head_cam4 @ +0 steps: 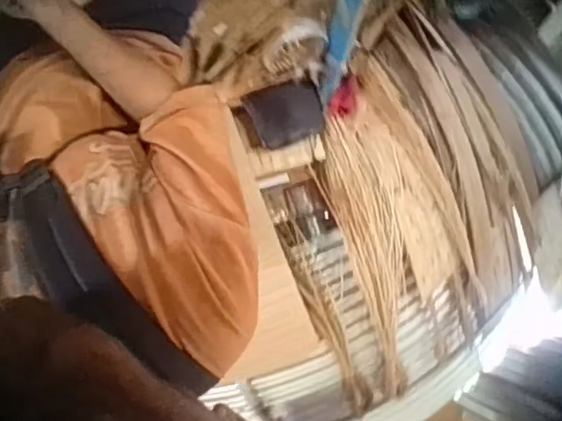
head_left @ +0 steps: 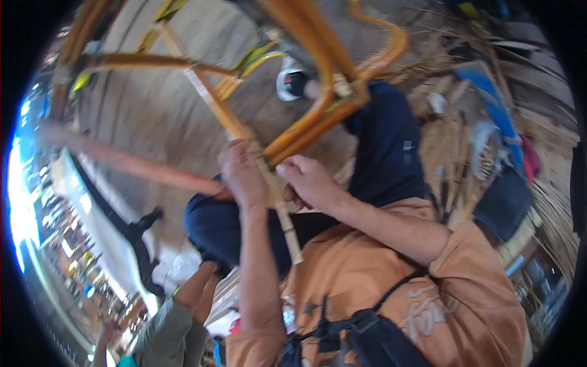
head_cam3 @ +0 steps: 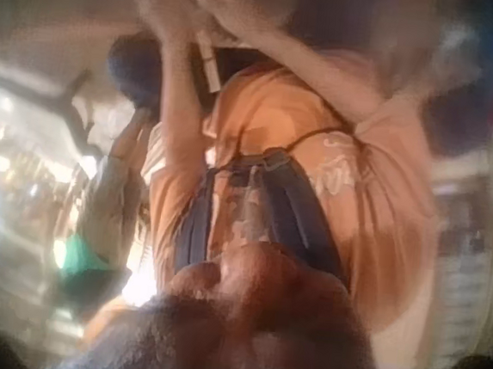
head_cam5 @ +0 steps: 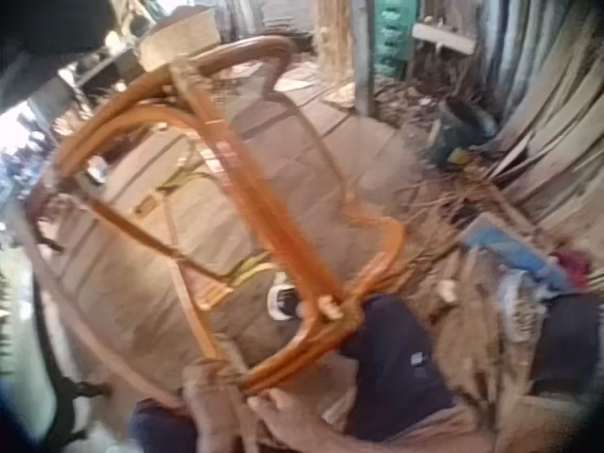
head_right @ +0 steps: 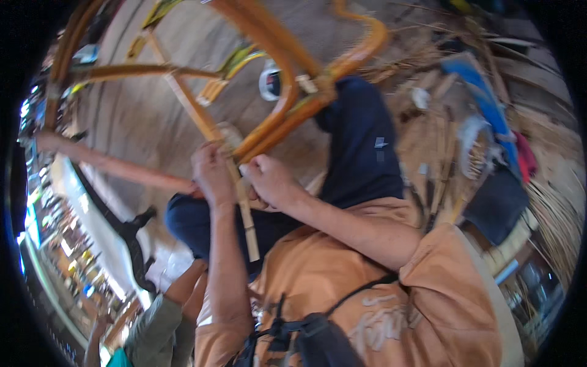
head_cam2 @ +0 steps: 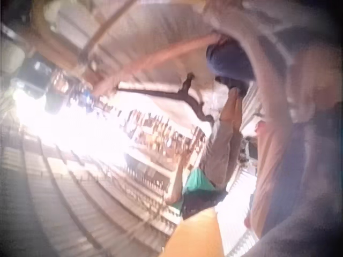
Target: Repairing a rattan chair by weaving strips and securing them with a hammer and nails.
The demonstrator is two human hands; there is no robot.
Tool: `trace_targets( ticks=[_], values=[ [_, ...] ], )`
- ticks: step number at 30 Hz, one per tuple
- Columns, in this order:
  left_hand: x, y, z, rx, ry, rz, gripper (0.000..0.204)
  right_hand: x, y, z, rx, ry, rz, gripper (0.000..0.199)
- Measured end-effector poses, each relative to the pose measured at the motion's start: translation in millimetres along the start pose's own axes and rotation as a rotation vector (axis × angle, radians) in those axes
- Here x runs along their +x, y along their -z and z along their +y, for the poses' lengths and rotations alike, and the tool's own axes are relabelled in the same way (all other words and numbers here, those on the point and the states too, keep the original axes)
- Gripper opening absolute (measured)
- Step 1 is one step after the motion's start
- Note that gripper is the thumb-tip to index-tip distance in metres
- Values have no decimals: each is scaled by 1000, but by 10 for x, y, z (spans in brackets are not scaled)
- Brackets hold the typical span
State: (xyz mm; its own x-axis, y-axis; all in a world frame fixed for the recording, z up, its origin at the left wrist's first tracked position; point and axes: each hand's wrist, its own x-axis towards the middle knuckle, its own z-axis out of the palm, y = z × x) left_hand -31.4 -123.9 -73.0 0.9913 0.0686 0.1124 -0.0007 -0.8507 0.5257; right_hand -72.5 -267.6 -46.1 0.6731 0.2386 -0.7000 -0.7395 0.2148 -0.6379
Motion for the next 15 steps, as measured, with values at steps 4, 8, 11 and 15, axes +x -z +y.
trace_targets(
  ticks=[4, 8, 11, 15],
  values=[
    [1, 64, -108, 34, 34, 32, 9, -520, 875, -97, -45, 190, 275, 19],
    [16, 40, -13, 0, 103, -26, 7, -1034, 2006, 111, -77, 236, 837, 16],
    [9, -8, 64, 5, 139, -28, 8, -1250, 2612, 924, -589, 215, 1019, 17],
    [-9, -3, 13, 37, 107, -20, 10, -1586, 2533, 1585, -731, 174, 1151, 17]
  ],
)
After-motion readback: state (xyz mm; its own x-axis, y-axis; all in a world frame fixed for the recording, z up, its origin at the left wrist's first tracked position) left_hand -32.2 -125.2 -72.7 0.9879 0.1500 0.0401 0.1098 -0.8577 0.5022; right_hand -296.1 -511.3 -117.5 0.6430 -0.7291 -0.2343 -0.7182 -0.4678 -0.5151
